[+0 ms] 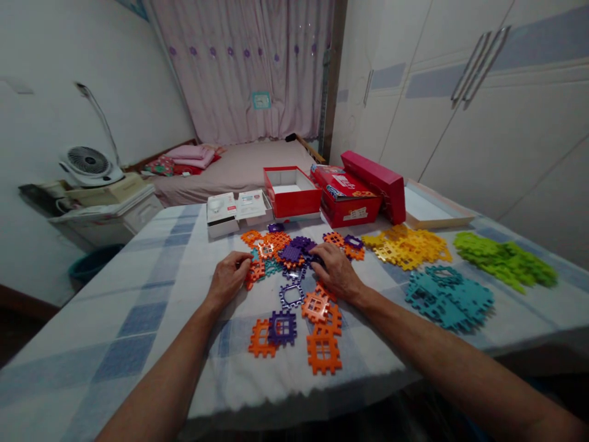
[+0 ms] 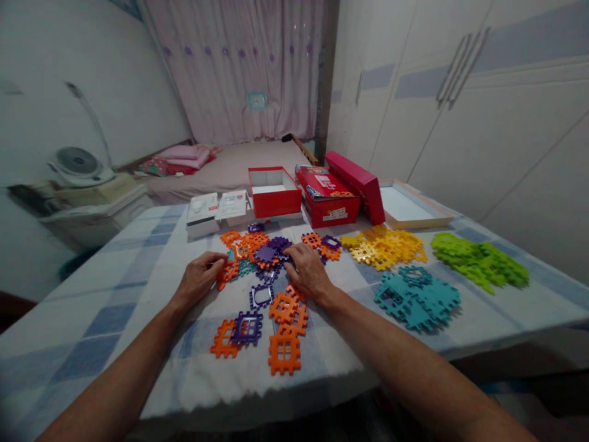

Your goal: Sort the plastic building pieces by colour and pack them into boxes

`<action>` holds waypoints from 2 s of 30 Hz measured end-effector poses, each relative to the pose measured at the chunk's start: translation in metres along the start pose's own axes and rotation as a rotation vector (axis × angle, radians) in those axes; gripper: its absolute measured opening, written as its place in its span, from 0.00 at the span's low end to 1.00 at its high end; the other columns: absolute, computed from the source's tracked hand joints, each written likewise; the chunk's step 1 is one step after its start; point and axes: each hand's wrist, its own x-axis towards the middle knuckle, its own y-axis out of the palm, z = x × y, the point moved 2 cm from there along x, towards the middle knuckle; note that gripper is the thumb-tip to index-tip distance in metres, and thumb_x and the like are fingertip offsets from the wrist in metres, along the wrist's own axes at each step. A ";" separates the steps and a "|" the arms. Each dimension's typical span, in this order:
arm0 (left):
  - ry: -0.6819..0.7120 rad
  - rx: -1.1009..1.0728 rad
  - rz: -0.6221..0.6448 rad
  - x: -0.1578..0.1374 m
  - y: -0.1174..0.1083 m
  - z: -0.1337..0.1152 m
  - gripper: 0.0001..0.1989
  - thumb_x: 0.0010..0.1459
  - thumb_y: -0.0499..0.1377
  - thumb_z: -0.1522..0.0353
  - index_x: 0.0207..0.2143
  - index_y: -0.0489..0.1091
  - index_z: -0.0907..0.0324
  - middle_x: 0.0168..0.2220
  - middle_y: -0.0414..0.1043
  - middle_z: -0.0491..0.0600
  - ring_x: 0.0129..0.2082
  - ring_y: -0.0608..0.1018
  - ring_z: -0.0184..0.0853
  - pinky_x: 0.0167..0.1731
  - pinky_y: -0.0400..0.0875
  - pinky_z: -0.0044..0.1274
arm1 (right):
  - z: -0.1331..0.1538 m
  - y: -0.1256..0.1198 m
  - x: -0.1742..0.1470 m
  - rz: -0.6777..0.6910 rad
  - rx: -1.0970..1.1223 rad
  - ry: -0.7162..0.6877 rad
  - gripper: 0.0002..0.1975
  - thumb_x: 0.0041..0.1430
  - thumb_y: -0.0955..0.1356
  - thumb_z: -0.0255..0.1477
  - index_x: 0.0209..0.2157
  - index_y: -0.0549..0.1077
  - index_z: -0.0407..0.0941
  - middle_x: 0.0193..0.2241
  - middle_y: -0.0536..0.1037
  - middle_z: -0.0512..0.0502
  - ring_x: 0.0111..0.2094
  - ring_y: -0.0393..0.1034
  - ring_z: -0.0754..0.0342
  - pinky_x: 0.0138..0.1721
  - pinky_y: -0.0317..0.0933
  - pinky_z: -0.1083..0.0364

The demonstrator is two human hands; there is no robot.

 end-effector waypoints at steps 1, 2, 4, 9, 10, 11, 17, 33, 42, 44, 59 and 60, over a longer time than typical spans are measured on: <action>0.002 -0.009 0.009 -0.001 0.000 -0.001 0.18 0.55 0.51 0.61 0.37 0.75 0.61 0.39 0.77 0.52 0.39 0.77 0.38 0.44 0.70 0.28 | 0.000 0.000 0.000 0.002 0.004 -0.003 0.11 0.61 0.63 0.27 0.45 0.70 0.43 0.45 0.72 0.40 0.49 0.64 0.48 0.52 0.57 0.48; 0.004 -0.018 0.019 -0.002 0.001 -0.002 0.18 0.55 0.51 0.61 0.38 0.75 0.61 0.39 0.77 0.52 0.39 0.77 0.38 0.45 0.70 0.28 | 0.000 0.000 0.000 0.002 0.007 -0.007 0.11 0.61 0.63 0.27 0.45 0.70 0.43 0.45 0.73 0.40 0.48 0.64 0.48 0.52 0.57 0.48; 0.012 -0.028 0.004 -0.004 0.001 -0.004 0.18 0.56 0.51 0.60 0.40 0.75 0.61 0.40 0.76 0.52 0.40 0.77 0.38 0.44 0.71 0.28 | 0.000 -0.001 0.002 0.005 0.005 -0.018 0.10 0.61 0.62 0.26 0.44 0.70 0.43 0.44 0.73 0.41 0.48 0.65 0.48 0.51 0.58 0.48; 0.056 0.133 -0.088 -0.007 0.006 -0.006 0.17 0.55 0.54 0.59 0.40 0.74 0.59 0.46 0.72 0.55 0.48 0.73 0.41 0.53 0.66 0.33 | -0.001 0.001 0.003 0.029 -0.010 -0.036 0.10 0.60 0.63 0.25 0.43 0.71 0.42 0.42 0.74 0.40 0.47 0.65 0.48 0.50 0.58 0.48; 0.057 0.170 -0.062 -0.008 0.008 -0.006 0.18 0.55 0.55 0.58 0.41 0.74 0.59 0.47 0.71 0.55 0.50 0.72 0.43 0.54 0.64 0.34 | -0.001 0.002 0.003 0.030 -0.014 -0.036 0.10 0.60 0.63 0.25 0.42 0.71 0.43 0.42 0.74 0.40 0.46 0.65 0.48 0.49 0.58 0.48; 0.056 0.195 -0.028 -0.008 0.010 -0.006 0.20 0.55 0.55 0.57 0.43 0.73 0.59 0.49 0.71 0.56 0.51 0.71 0.43 0.56 0.62 0.35 | -0.001 0.002 0.002 0.029 -0.018 -0.035 0.10 0.60 0.63 0.25 0.42 0.71 0.43 0.42 0.74 0.40 0.46 0.65 0.48 0.49 0.59 0.49; 0.119 0.283 0.178 -0.002 0.013 -0.020 0.31 0.51 0.60 0.53 0.53 0.65 0.61 0.55 0.66 0.58 0.55 0.68 0.47 0.54 0.62 0.34 | -0.002 0.002 0.001 0.024 -0.025 -0.054 0.09 0.60 0.63 0.24 0.40 0.72 0.44 0.40 0.74 0.42 0.45 0.66 0.49 0.48 0.59 0.49; 0.208 0.604 0.126 -0.008 0.017 -0.042 0.31 0.57 0.53 0.64 0.62 0.55 0.63 0.41 0.74 0.58 0.40 0.75 0.43 0.39 0.66 0.30 | -0.004 0.005 0.001 0.058 -0.043 -0.072 0.09 0.59 0.63 0.22 0.38 0.73 0.43 0.39 0.74 0.43 0.43 0.67 0.51 0.46 0.59 0.51; 0.248 0.209 0.161 -0.005 0.012 -0.041 0.14 0.57 0.54 0.67 0.45 0.71 0.58 0.38 0.76 0.49 0.36 0.75 0.36 0.38 0.67 0.25 | -0.006 0.005 0.001 0.064 -0.007 -0.089 0.10 0.57 0.63 0.21 0.38 0.73 0.43 0.40 0.74 0.42 0.44 0.67 0.50 0.48 0.59 0.50; 0.238 0.120 0.157 -0.005 0.012 -0.040 0.13 0.56 0.55 0.67 0.43 0.72 0.59 0.36 0.76 0.49 0.35 0.75 0.36 0.37 0.67 0.25 | -0.005 0.004 0.001 0.060 -0.008 -0.078 0.11 0.57 0.63 0.21 0.40 0.73 0.43 0.40 0.74 0.42 0.44 0.67 0.50 0.48 0.59 0.49; 0.241 0.026 0.212 -0.008 0.019 -0.043 0.10 0.52 0.53 0.70 0.36 0.71 0.59 0.30 0.70 0.46 0.30 0.71 0.33 0.34 0.65 0.24 | 0.017 0.003 0.001 0.140 -0.015 -0.121 0.18 0.61 0.66 0.33 0.52 0.69 0.43 0.52 0.72 0.40 0.56 0.60 0.45 0.55 0.53 0.44; 0.269 0.049 0.236 -0.009 0.019 -0.044 0.11 0.52 0.53 0.70 0.37 0.71 0.59 0.31 0.70 0.46 0.31 0.71 0.33 0.34 0.65 0.24 | 0.017 0.002 0.001 0.127 0.000 -0.125 0.15 0.61 0.65 0.32 0.48 0.71 0.43 0.48 0.74 0.41 0.52 0.63 0.47 0.53 0.55 0.45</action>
